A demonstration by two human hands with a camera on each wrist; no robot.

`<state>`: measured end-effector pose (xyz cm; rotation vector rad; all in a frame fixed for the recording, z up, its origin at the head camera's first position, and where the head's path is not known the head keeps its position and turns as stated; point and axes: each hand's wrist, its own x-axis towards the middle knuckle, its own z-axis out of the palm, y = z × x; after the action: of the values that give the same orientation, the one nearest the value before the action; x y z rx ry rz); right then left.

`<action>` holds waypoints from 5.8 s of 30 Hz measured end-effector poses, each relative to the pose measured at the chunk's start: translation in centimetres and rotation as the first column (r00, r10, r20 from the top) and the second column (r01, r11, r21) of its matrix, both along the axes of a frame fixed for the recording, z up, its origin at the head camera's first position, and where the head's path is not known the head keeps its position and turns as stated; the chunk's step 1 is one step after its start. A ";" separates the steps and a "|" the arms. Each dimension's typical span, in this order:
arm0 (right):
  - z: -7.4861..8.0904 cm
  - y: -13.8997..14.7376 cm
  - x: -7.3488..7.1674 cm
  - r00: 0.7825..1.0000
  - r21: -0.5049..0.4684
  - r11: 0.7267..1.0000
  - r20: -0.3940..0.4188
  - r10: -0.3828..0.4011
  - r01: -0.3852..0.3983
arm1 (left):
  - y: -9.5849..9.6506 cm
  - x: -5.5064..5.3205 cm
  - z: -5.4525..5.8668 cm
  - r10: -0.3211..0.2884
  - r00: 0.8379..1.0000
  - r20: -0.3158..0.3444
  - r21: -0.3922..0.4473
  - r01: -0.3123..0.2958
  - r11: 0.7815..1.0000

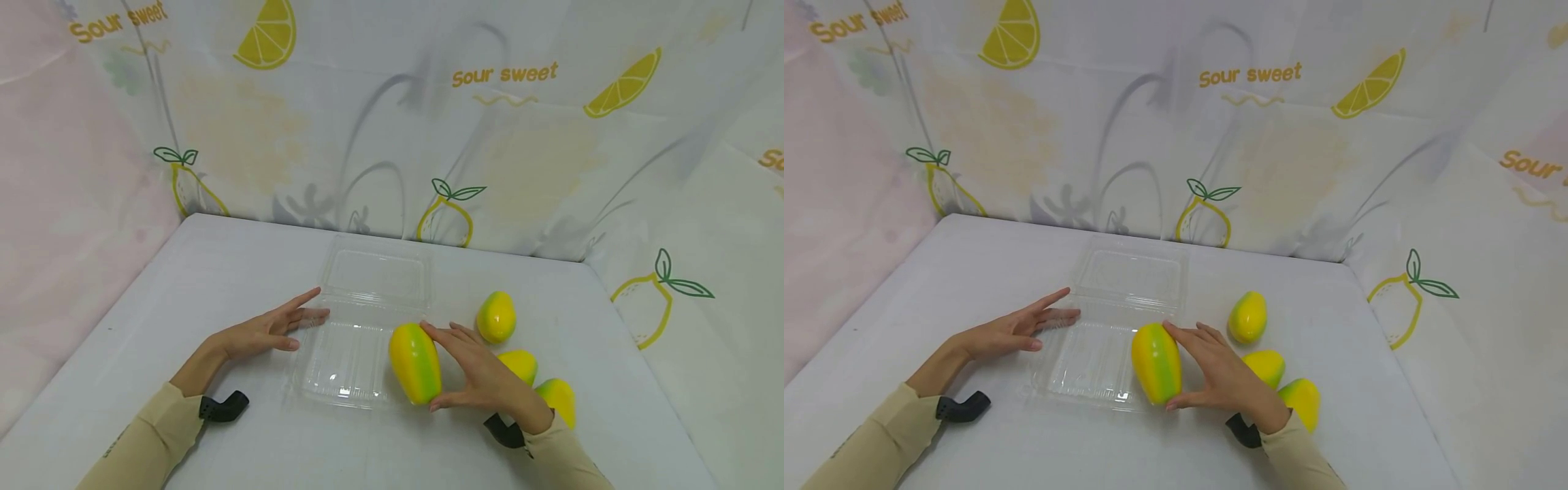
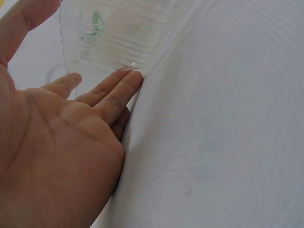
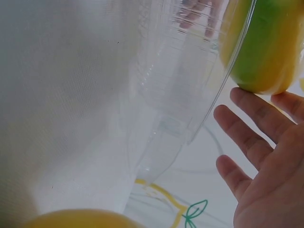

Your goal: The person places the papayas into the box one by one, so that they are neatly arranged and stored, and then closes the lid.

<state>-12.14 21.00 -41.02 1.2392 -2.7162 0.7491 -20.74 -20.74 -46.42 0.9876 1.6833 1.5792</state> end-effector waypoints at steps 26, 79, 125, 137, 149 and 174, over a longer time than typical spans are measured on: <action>-0.5 -0.4 0.0 0.999 0.002 1.000 0.046 0.004 -0.004 | 0.1 0.2 0.4 0.022 1.000 0.002 -0.026 -0.022 0.999; -2.5 -1.8 -0.2 0.997 0.046 0.998 0.068 0.030 -0.033 | 0.0 0.1 0.2 0.041 0.999 -0.015 -0.085 -0.042 0.996; 0.1 -4.6 -2.6 0.906 0.133 0.931 0.312 0.286 -0.340 | 0.0 0.3 0.3 0.038 0.998 -0.043 -0.129 -0.044 0.991; 0.0 -4.7 -2.6 0.924 0.131 0.940 0.271 0.271 -0.314 | 0.0 0.3 0.4 0.049 0.998 -0.040 -0.133 -0.054 0.990; -0.1 -4.8 -2.5 0.930 0.134 0.944 0.260 0.261 -0.302 | 0.0 0.3 0.4 0.053 0.998 -0.042 -0.134 -0.058 0.989; 1.9 -3.5 -2.4 0.956 0.121 0.966 0.218 0.198 -0.227 | 0.0 0.1 0.3 0.036 0.997 -0.061 -0.115 -0.043 0.992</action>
<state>-14.58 17.52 -39.12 1.5924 -2.8752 0.7485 -20.61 -20.72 -46.15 0.9558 1.8236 1.4718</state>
